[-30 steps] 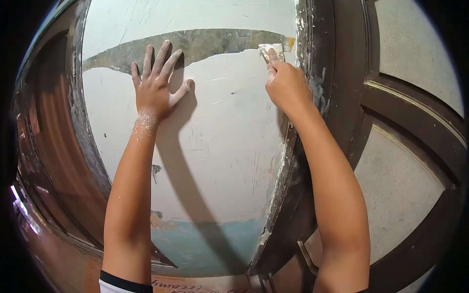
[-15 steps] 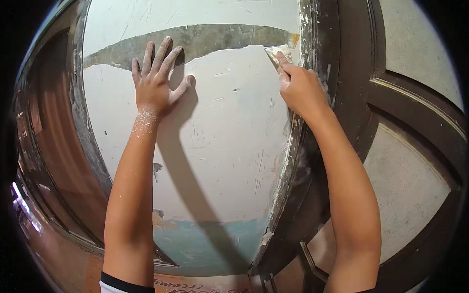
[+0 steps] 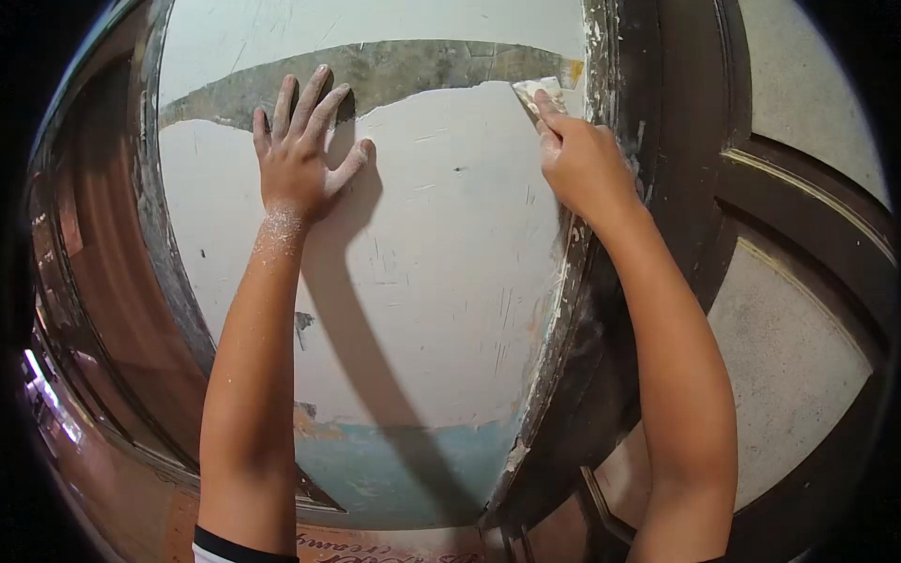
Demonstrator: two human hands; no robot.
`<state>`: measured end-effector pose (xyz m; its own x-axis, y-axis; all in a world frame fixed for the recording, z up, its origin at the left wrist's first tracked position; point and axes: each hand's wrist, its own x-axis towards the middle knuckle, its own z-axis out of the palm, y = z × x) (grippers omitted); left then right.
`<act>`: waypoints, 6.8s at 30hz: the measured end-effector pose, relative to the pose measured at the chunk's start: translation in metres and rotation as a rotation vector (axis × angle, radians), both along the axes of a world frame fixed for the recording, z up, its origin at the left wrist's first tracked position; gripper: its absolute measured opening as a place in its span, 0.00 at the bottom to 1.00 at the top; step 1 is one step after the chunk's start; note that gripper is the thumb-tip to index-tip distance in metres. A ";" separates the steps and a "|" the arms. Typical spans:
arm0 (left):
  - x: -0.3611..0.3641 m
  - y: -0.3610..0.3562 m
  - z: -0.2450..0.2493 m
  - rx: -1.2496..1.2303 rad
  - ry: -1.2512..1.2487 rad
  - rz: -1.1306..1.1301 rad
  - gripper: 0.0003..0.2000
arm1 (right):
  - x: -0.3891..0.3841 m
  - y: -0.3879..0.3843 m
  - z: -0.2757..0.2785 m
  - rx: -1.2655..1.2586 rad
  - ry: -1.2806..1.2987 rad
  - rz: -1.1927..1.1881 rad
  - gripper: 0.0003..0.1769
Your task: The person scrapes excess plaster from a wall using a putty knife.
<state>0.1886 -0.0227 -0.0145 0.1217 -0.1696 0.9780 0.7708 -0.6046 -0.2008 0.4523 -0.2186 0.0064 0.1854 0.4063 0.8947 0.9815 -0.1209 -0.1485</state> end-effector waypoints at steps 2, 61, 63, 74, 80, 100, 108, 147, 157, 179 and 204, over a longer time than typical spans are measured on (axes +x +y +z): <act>-0.001 -0.001 -0.001 -0.007 0.003 0.014 0.34 | -0.001 0.003 0.004 0.008 -0.011 -0.001 0.25; -0.002 0.001 -0.001 0.014 0.000 -0.025 0.33 | -0.035 0.012 -0.005 -0.024 0.003 -0.047 0.19; -0.001 0.000 -0.004 0.005 -0.009 -0.014 0.33 | -0.033 0.016 -0.002 0.000 -0.015 -0.027 0.17; -0.001 0.001 -0.003 0.002 -0.009 -0.018 0.33 | -0.047 0.017 0.005 -0.076 0.027 -0.079 0.18; -0.001 0.003 -0.005 0.009 -0.020 -0.026 0.32 | -0.052 0.014 -0.005 -0.086 0.041 -0.053 0.21; -0.002 0.001 -0.003 -0.001 -0.020 -0.044 0.32 | -0.057 0.014 -0.012 -0.037 0.003 -0.065 0.21; -0.001 0.005 -0.003 0.009 -0.021 -0.046 0.32 | -0.057 0.016 -0.007 -0.115 -0.035 -0.155 0.25; -0.033 0.007 -0.029 -0.049 0.075 -0.001 0.36 | -0.063 0.023 -0.009 -0.082 -0.019 -0.047 0.24; -0.035 0.006 -0.029 -0.071 0.076 -0.028 0.34 | -0.074 0.023 -0.008 -0.107 -0.020 -0.052 0.24; -0.037 0.008 -0.030 -0.053 0.075 -0.050 0.34 | -0.077 0.030 -0.016 -0.076 -0.036 -0.093 0.18; -0.036 0.007 -0.029 -0.045 0.057 -0.069 0.34 | -0.085 0.031 -0.013 -0.092 -0.067 -0.068 0.23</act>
